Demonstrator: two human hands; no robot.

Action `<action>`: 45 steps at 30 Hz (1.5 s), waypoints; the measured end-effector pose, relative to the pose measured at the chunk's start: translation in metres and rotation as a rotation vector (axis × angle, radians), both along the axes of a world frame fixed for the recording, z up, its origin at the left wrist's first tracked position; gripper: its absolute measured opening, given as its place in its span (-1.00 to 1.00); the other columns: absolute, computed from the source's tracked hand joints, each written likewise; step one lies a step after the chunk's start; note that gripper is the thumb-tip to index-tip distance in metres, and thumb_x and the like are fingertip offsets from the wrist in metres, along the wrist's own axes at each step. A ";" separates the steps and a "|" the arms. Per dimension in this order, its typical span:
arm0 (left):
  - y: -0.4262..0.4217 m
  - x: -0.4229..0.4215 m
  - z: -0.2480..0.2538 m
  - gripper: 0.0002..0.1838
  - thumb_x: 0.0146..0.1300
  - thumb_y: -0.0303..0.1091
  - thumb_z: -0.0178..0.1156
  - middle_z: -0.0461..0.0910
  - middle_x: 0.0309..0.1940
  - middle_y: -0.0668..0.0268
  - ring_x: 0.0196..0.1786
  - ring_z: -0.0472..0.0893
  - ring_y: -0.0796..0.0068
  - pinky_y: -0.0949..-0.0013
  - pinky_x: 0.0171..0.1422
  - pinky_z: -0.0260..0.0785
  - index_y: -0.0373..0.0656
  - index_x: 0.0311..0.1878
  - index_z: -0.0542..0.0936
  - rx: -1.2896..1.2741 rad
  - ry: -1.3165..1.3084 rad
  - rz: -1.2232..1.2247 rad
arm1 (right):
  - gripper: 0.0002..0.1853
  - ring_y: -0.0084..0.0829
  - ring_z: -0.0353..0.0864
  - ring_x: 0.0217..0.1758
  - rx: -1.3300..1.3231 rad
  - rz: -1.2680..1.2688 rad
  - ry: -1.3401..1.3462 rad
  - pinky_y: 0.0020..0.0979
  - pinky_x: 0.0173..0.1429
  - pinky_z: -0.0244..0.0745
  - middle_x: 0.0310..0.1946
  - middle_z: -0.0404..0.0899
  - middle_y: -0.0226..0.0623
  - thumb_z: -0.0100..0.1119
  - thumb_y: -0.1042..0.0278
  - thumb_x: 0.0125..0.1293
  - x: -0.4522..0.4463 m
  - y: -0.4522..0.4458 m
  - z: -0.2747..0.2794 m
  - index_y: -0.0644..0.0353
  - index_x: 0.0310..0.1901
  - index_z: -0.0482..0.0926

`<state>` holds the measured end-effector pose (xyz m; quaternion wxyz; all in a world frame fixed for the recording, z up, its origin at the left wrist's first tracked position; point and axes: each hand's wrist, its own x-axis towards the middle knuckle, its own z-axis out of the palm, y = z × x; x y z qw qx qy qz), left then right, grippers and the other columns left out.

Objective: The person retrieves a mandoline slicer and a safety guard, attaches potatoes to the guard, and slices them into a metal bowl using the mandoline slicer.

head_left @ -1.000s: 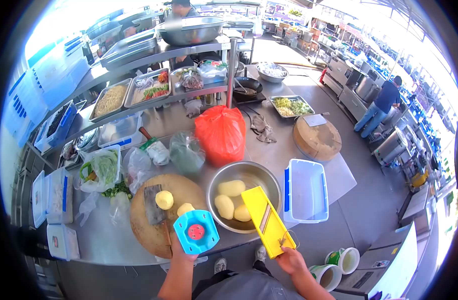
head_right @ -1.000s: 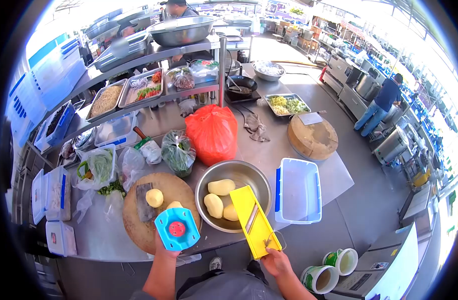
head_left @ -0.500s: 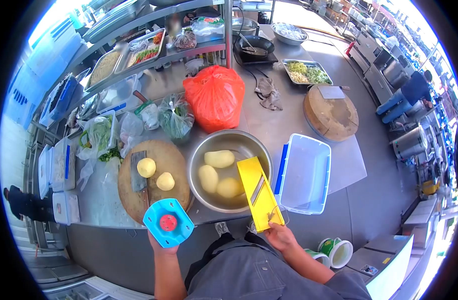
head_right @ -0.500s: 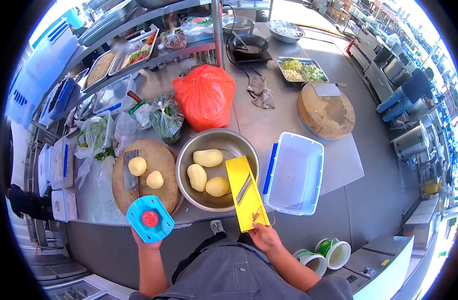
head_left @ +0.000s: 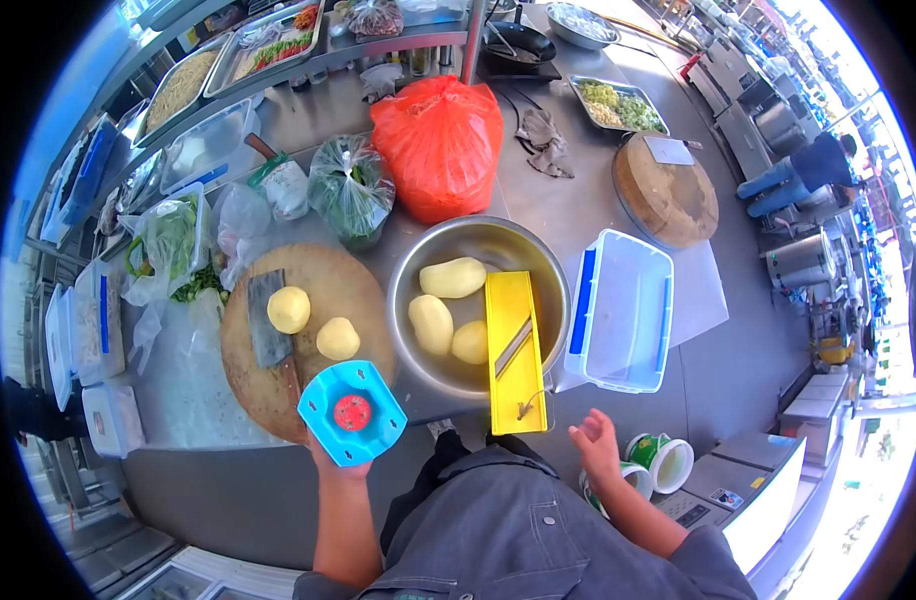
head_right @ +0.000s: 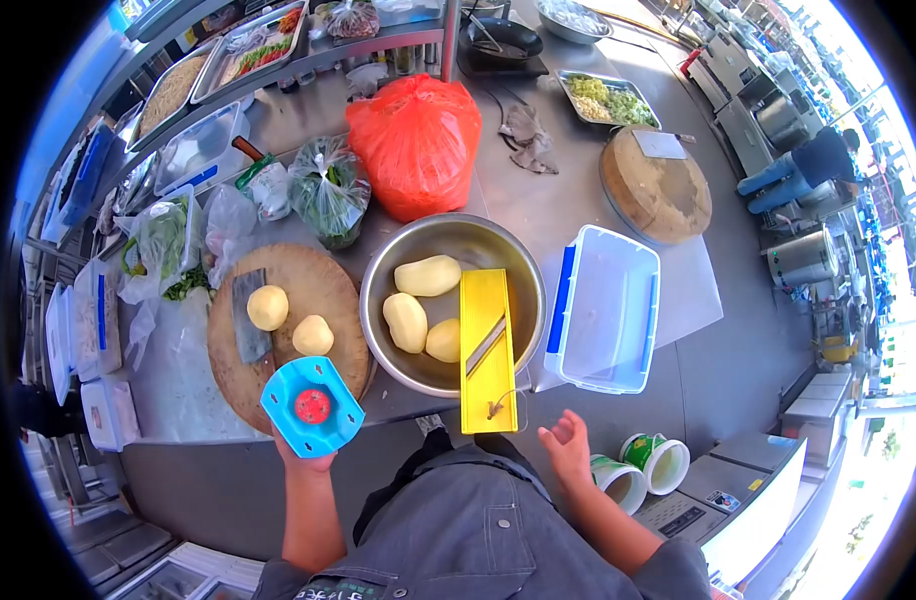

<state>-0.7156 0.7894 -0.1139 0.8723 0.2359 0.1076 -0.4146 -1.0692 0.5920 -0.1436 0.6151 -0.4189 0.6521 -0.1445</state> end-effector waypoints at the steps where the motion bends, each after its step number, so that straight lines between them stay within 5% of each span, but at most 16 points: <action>1: 0.000 0.004 0.000 -0.53 0.47 0.06 0.05 0.63 0.16 0.21 0.19 0.61 0.16 0.01 0.28 0.51 -0.09 0.19 0.56 -0.004 0.008 0.009 | -0.35 -0.28 0.53 0.26 -0.475 0.240 0.171 -0.22 0.27 0.51 0.24 0.47 -0.09 0.38 0.32 0.30 0.000 -0.002 0.004 0.24 0.36 0.34; 6: 0.009 0.014 0.002 -0.60 0.48 -0.05 0.07 0.64 0.08 0.22 0.11 0.63 0.21 0.10 0.20 0.55 -0.14 0.16 0.54 0.042 0.034 0.090 | -0.46 -0.15 0.51 0.27 -0.664 0.842 0.102 -0.21 0.30 0.46 0.16 0.53 -0.05 0.38 0.29 0.25 0.123 -0.049 0.051 0.21 0.25 0.49; 11: 0.029 0.018 0.005 -0.60 0.49 -0.04 0.04 0.63 0.10 0.23 0.13 0.61 0.20 0.07 0.24 0.52 -0.12 0.17 0.54 0.099 0.030 0.144 | -0.40 -0.09 0.46 0.33 -0.968 1.246 0.307 -0.13 0.41 0.35 0.18 0.52 -0.04 0.43 0.27 0.12 0.217 -0.067 -0.030 0.24 0.21 0.50; 13: 0.040 0.020 0.003 -0.60 0.49 -0.03 0.03 0.63 0.10 0.23 0.14 0.61 0.20 0.06 0.26 0.51 -0.11 0.17 0.54 0.146 0.070 0.167 | -0.36 -0.10 0.41 0.39 -0.972 1.612 0.627 -0.11 0.52 0.24 0.23 0.50 -0.07 0.39 0.27 0.12 0.232 -0.068 -0.056 0.24 0.25 0.46; 16: 0.060 0.021 -0.003 -0.57 0.47 0.00 0.04 0.62 0.13 0.24 0.16 0.60 0.18 0.05 0.28 0.49 -0.09 0.19 0.54 0.061 0.115 0.175 | -0.55 -0.15 0.48 0.31 -1.159 1.655 0.771 -0.04 0.55 0.14 0.16 0.56 -0.07 0.23 0.27 0.26 0.241 -0.068 -0.093 0.27 0.16 0.53; 20: 0.085 0.023 -0.022 -0.50 0.45 0.04 0.06 0.60 0.22 0.21 0.24 0.58 0.12 -0.03 0.36 0.44 -0.10 0.27 0.52 0.026 0.118 0.200 | -0.59 -0.17 0.50 0.30 -1.024 1.736 0.897 0.00 0.59 0.03 0.13 0.59 -0.10 0.14 0.27 0.31 0.258 -0.072 -0.109 0.22 0.16 0.54; 23: 0.088 0.021 -0.023 -0.50 0.46 0.03 0.06 0.59 0.23 0.21 0.25 0.57 0.13 -0.03 0.36 0.44 -0.10 0.28 0.51 0.090 0.068 0.222 | -0.46 -0.12 0.50 0.31 -1.009 1.754 0.927 0.03 0.63 -0.02 0.16 0.56 -0.11 0.23 0.34 0.22 0.264 -0.075 -0.123 0.22 0.25 0.45; 29: 0.084 0.019 -0.022 -0.49 0.46 0.03 0.06 0.59 0.22 0.21 0.25 0.57 0.13 -0.03 0.37 0.43 -0.10 0.29 0.50 0.113 0.071 0.249 | -0.22 -0.07 0.55 0.26 -0.830 1.949 0.872 0.01 0.58 0.09 0.06 0.60 -0.02 0.44 -0.04 0.05 0.277 -0.090 -0.074 0.27 0.24 0.44; 33: 0.058 0.015 -0.003 -0.53 0.47 0.03 0.04 0.60 0.17 0.22 0.20 0.58 0.16 0.03 0.34 0.44 -0.11 0.23 0.52 0.117 0.054 0.238 | -0.07 -0.05 0.61 0.18 -0.724 1.794 0.762 -0.09 0.39 0.37 0.09 0.59 0.04 0.52 -0.16 -0.09 0.295 -0.116 -0.001 0.25 0.25 0.41; 36: 0.039 0.014 -0.006 -0.53 0.48 0.03 0.03 0.58 0.20 0.21 0.24 0.55 0.14 0.00 0.35 0.43 -0.10 0.22 0.52 0.078 0.048 0.185 | -0.08 -0.03 0.61 0.20 -0.482 1.398 0.395 -0.10 0.29 0.48 0.13 0.58 0.01 0.48 -0.21 -0.02 0.293 -0.142 0.028 0.22 0.28 0.40; 38: 0.025 0.013 -0.005 -0.54 0.48 0.03 0.03 0.58 0.19 0.21 0.23 0.55 0.15 0.01 0.35 0.43 -0.10 0.21 0.53 0.074 0.054 0.172 | -0.22 -0.02 0.63 0.17 -0.271 0.976 -0.115 -0.04 0.23 0.54 0.11 0.59 -0.05 0.29 -0.26 0.26 0.288 -0.151 0.034 0.21 0.28 0.39; 39: 0.017 0.013 -0.004 -0.55 0.48 0.03 0.02 0.58 0.19 0.22 0.23 0.55 0.15 0.01 0.35 0.43 -0.09 0.21 0.53 0.067 0.063 0.169 | -0.22 -0.02 0.63 0.17 -0.275 0.972 -0.117 -0.04 0.23 0.54 0.11 0.59 -0.05 0.29 -0.26 0.26 0.285 -0.151 0.035 0.21 0.28 0.39; 41: 0.003 0.012 0.000 -0.55 0.49 0.02 0.03 0.59 0.18 0.22 0.21 0.57 0.15 0.01 0.34 0.45 -0.10 0.20 0.53 0.030 0.054 0.153 | -0.35 -0.05 0.63 0.15 0.368 0.348 -0.759 0.01 0.23 0.55 0.07 0.59 -0.09 0.00 -0.25 0.49 0.273 -0.137 0.051 0.21 0.28 0.39; 42: 0.001 0.012 -0.009 -0.51 0.49 0.05 0.02 0.57 0.23 0.20 0.26 0.55 0.12 -0.02 0.37 0.42 -0.10 0.25 0.51 -0.033 0.059 0.113 | -0.34 -0.04 0.60 0.18 0.459 0.267 -0.865 0.05 0.29 0.50 0.12 0.56 -0.01 -0.23 -0.28 0.57 0.265 -0.133 0.061 0.20 0.30 0.38; 45: -0.014 0.011 -0.012 -0.47 0.49 0.08 0.01 0.55 0.28 0.19 0.30 0.52 0.09 -0.05 0.41 0.39 -0.10 0.31 0.49 -0.086 0.059 0.065 | -0.26 -0.02 0.58 0.19 0.491 0.234 -1.136 0.02 0.34 0.46 0.19 0.52 0.07 -0.23 -0.38 0.51 0.243 -0.119 0.058 0.18 0.33 0.38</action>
